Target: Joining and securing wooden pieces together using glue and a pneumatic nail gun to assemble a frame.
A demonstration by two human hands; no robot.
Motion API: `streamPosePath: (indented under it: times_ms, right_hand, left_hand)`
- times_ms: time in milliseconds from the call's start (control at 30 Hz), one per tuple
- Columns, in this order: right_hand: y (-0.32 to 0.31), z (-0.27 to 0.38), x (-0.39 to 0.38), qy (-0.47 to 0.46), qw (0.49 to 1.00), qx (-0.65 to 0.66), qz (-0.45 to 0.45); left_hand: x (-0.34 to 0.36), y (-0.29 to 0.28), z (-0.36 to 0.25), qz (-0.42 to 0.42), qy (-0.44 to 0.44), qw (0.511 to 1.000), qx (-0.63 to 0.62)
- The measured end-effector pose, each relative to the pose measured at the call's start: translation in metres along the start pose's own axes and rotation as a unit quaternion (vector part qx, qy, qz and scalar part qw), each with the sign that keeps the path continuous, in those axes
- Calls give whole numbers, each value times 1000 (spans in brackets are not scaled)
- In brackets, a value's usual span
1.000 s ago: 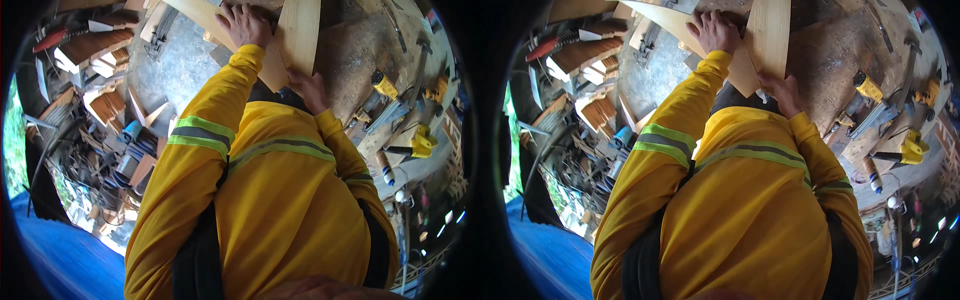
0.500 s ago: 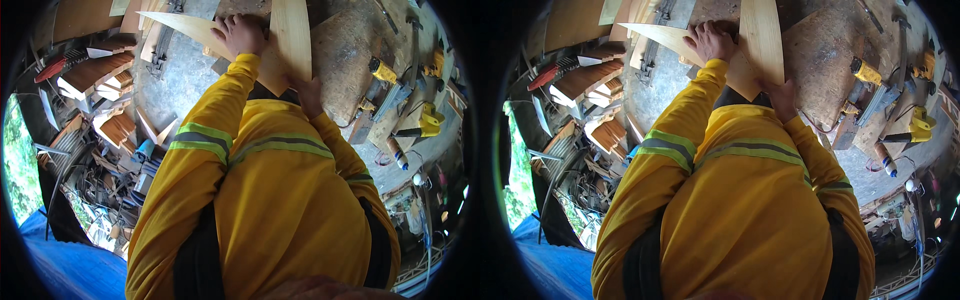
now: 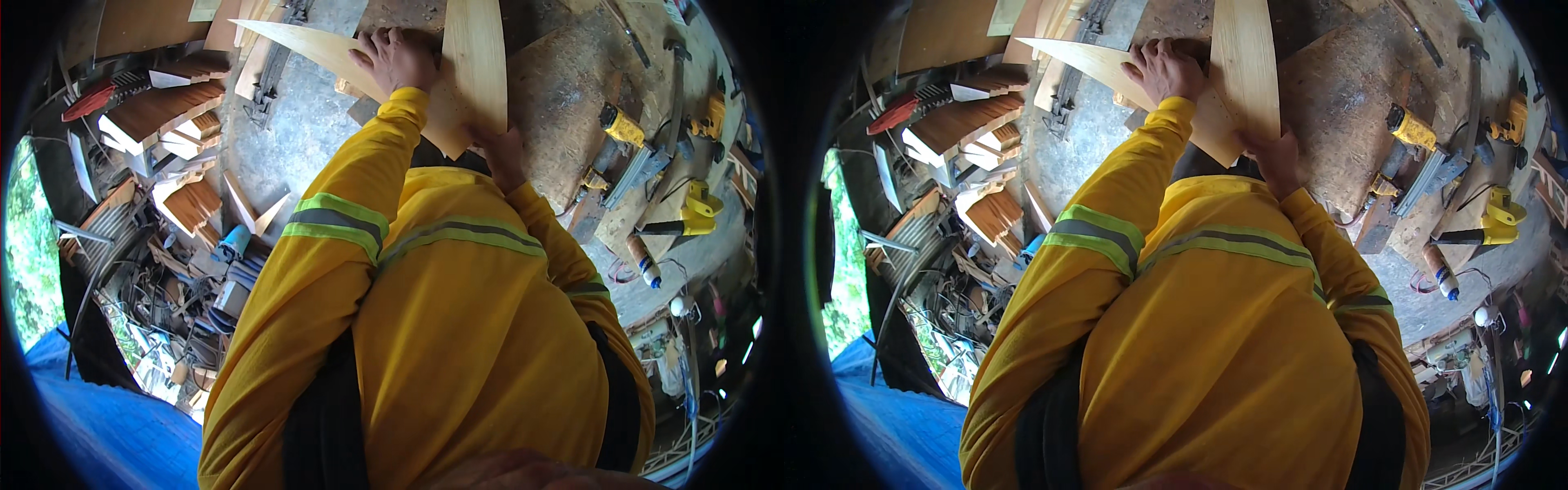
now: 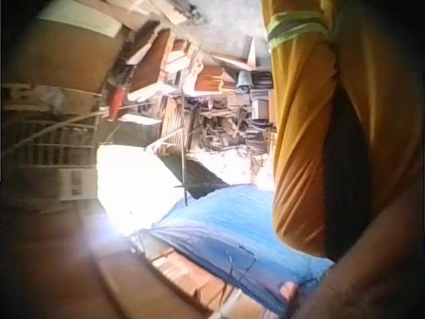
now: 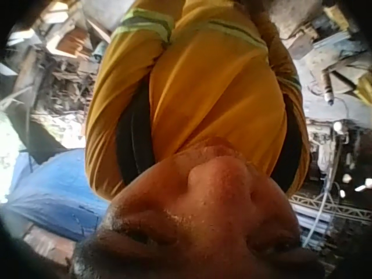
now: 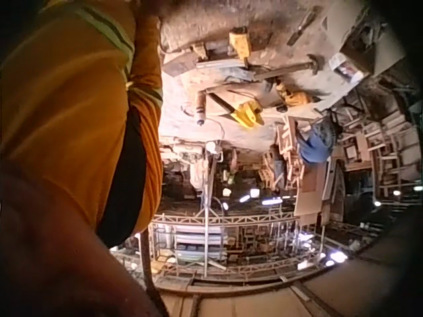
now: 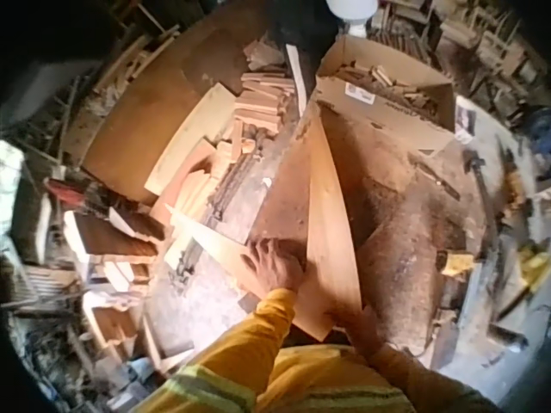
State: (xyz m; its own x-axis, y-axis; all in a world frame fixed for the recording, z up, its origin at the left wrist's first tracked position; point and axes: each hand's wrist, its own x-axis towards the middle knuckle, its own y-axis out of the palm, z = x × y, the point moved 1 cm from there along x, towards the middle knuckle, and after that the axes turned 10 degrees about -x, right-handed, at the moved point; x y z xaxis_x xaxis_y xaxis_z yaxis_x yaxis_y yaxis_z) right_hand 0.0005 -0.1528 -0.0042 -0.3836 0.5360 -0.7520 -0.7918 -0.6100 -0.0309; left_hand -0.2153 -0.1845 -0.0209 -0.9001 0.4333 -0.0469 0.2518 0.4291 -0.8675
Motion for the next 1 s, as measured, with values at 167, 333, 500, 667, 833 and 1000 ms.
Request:
streamPosePath:
  times_ms: [167,333,500,667,833,1000]
  right_hand:
    - [-5,4,1,47,999,16,14]
    - [-17,-6,18,3,996,2,85]
    - [-19,2,19,-11,990,2,143]
    - [-17,22,10,30,987,1,157]
    - [-25,10,11,-2,988,-2,155]
    - [-74,9,-6,-145,971,-185,-40]
  left_hand:
    - [-4,-1,-1,-20,17,999,20]
    - [-3,2,1,-50,31,997,44]
    - [-5,3,1,-24,31,998,40]
    - [-5,3,2,-53,36,997,46]
    - [-4,13,0,-39,41,997,59]
    - [-2,26,28,-64,105,985,125]
